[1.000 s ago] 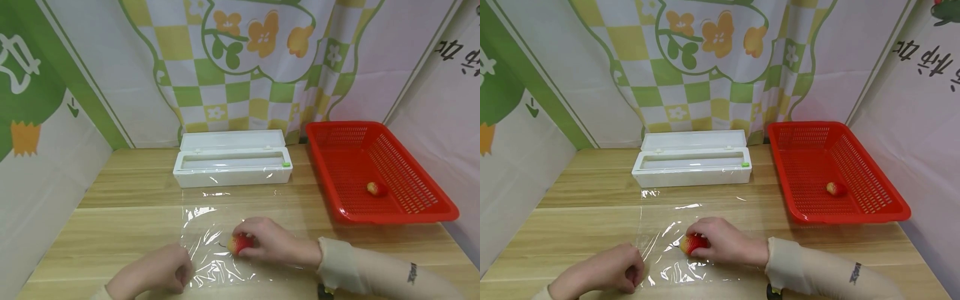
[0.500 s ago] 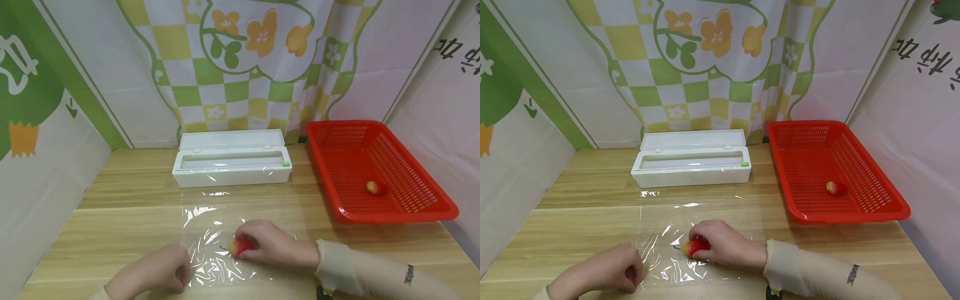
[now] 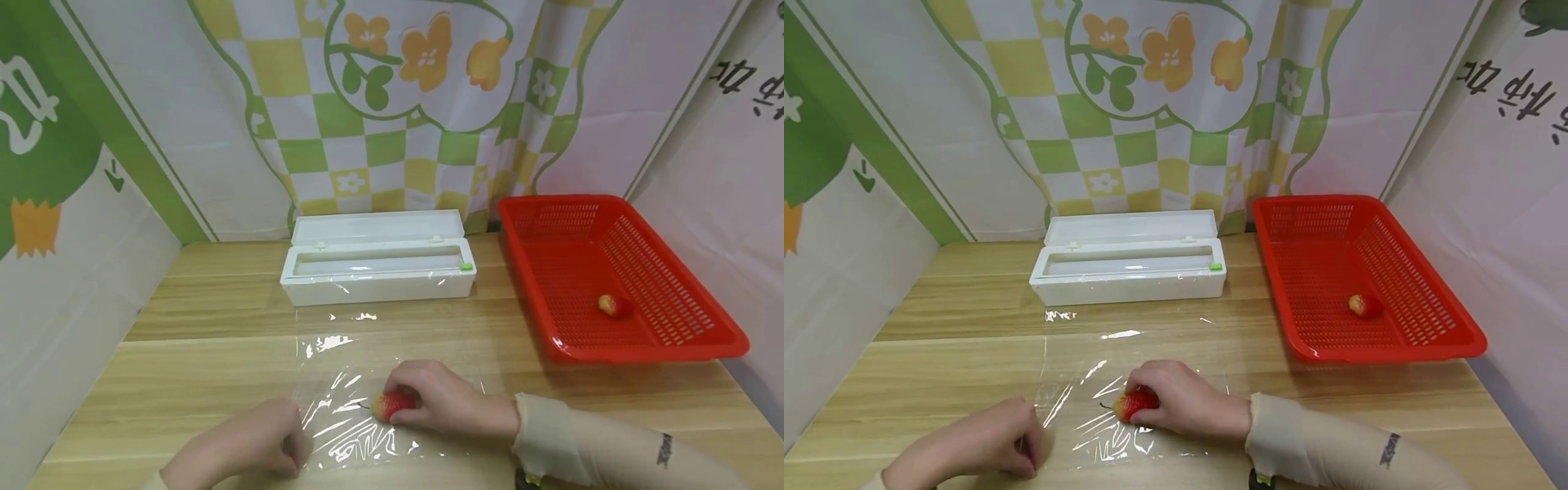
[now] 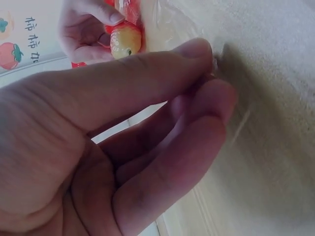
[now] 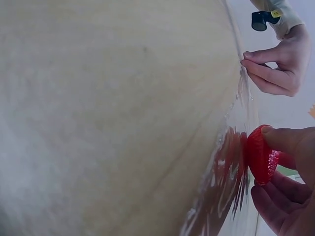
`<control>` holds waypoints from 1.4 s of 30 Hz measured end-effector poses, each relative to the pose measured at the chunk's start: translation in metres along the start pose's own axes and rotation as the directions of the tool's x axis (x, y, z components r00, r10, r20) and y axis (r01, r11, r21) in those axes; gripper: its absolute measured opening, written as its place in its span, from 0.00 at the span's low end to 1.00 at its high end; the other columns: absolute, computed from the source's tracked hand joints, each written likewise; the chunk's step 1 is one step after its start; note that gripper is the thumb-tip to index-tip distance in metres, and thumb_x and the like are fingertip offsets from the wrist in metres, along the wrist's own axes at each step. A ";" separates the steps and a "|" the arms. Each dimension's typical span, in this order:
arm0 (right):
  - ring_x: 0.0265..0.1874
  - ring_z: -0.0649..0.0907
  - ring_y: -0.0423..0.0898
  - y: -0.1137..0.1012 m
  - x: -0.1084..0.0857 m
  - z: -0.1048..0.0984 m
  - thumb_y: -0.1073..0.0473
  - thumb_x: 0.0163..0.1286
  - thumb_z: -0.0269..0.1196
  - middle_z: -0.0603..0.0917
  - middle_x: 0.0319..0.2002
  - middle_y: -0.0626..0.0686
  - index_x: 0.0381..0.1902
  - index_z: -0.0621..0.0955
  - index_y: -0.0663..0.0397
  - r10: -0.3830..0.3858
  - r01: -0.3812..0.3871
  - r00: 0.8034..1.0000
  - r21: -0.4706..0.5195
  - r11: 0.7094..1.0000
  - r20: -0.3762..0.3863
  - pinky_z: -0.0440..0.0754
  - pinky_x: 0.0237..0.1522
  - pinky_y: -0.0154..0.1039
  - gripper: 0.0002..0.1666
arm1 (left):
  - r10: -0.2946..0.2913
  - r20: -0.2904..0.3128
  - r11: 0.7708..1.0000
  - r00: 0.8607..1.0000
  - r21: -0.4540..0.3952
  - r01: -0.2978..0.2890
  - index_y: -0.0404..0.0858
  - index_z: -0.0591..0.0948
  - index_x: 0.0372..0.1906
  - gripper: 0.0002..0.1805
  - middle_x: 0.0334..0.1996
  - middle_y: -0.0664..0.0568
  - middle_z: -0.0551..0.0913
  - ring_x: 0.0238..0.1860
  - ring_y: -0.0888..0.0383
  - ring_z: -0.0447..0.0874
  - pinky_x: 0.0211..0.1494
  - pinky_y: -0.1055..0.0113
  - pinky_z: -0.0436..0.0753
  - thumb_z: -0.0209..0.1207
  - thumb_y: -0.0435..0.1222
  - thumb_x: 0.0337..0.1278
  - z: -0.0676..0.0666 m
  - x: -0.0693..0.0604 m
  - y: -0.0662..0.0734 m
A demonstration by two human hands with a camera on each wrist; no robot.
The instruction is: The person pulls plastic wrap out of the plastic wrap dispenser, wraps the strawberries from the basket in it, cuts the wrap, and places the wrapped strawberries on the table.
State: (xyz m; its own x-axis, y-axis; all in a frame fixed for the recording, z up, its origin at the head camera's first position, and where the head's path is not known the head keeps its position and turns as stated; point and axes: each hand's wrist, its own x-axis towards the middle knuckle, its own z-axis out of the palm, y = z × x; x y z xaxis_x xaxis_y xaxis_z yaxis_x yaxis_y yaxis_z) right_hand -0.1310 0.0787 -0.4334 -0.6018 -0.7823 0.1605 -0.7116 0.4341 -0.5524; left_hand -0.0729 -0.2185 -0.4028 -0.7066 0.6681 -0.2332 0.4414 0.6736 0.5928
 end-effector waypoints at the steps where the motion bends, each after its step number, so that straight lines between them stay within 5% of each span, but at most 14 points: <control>1: 0.32 0.77 0.33 0.000 0.000 0.000 0.51 0.58 0.74 0.82 0.34 0.37 0.42 0.82 0.42 -0.001 0.001 1.000 0.001 1.000 -0.004 0.74 0.36 0.20 0.15 | -0.001 0.001 1.000 1.000 -0.005 0.001 0.44 0.82 0.11 0.12 0.10 0.66 0.77 0.14 0.78 0.62 0.20 0.79 0.72 0.64 0.23 0.29 0.000 0.000 0.000; 10: 0.32 0.76 0.33 0.001 -0.001 0.003 0.53 0.57 0.75 0.82 0.34 0.36 0.41 0.83 0.41 -0.001 0.002 1.000 0.009 1.000 -0.029 0.73 0.36 0.20 0.15 | 0.007 0.014 0.999 1.000 -0.037 -0.007 0.45 0.85 0.17 0.12 0.17 0.68 0.81 0.20 0.77 0.73 0.25 0.78 0.78 0.67 0.23 0.31 -0.003 -0.001 -0.001; 21: 0.33 0.76 0.33 0.001 -0.002 0.004 0.51 0.56 0.75 0.82 0.35 0.37 0.41 0.83 0.41 -0.003 0.003 0.999 -0.006 1.000 -0.042 0.74 0.38 0.22 0.15 | 0.137 -0.026 0.977 0.990 0.166 -0.131 0.51 0.77 0.14 0.15 0.14 0.73 0.69 0.19 0.77 0.63 0.23 0.82 0.68 0.75 0.42 0.36 0.005 0.024 0.017; 29: 0.36 0.77 0.32 0.001 -0.003 0.004 0.50 0.56 0.74 0.83 0.38 0.37 0.43 0.83 0.41 -0.009 0.006 0.998 -0.040 0.999 -0.066 0.77 0.44 0.25 0.17 | 0.143 -0.017 0.952 0.990 0.274 -0.133 0.49 0.70 0.12 0.17 0.12 0.70 0.60 0.17 0.72 0.55 0.19 0.78 0.59 0.71 0.36 0.24 0.019 0.036 0.028; 42: 0.41 0.80 0.32 0.003 -0.003 0.007 0.47 0.58 0.73 0.85 0.41 0.38 0.44 0.83 0.41 -0.033 0.028 0.996 -0.062 0.998 -0.083 0.79 0.49 0.28 0.17 | 0.153 -0.001 0.956 0.988 0.255 -0.148 0.50 0.74 0.12 0.17 0.12 0.71 0.64 0.18 0.74 0.59 0.22 0.82 0.65 0.72 0.32 0.34 0.018 0.038 0.028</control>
State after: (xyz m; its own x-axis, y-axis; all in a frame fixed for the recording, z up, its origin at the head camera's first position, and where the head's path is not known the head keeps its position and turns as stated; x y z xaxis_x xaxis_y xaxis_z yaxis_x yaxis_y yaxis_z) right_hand -0.1293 0.0792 -0.4410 -0.6061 -0.7565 0.2456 -0.7491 0.4390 -0.4961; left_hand -0.0775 -0.1684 -0.4089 -0.6312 0.7631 -0.1385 0.6673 0.6254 0.4045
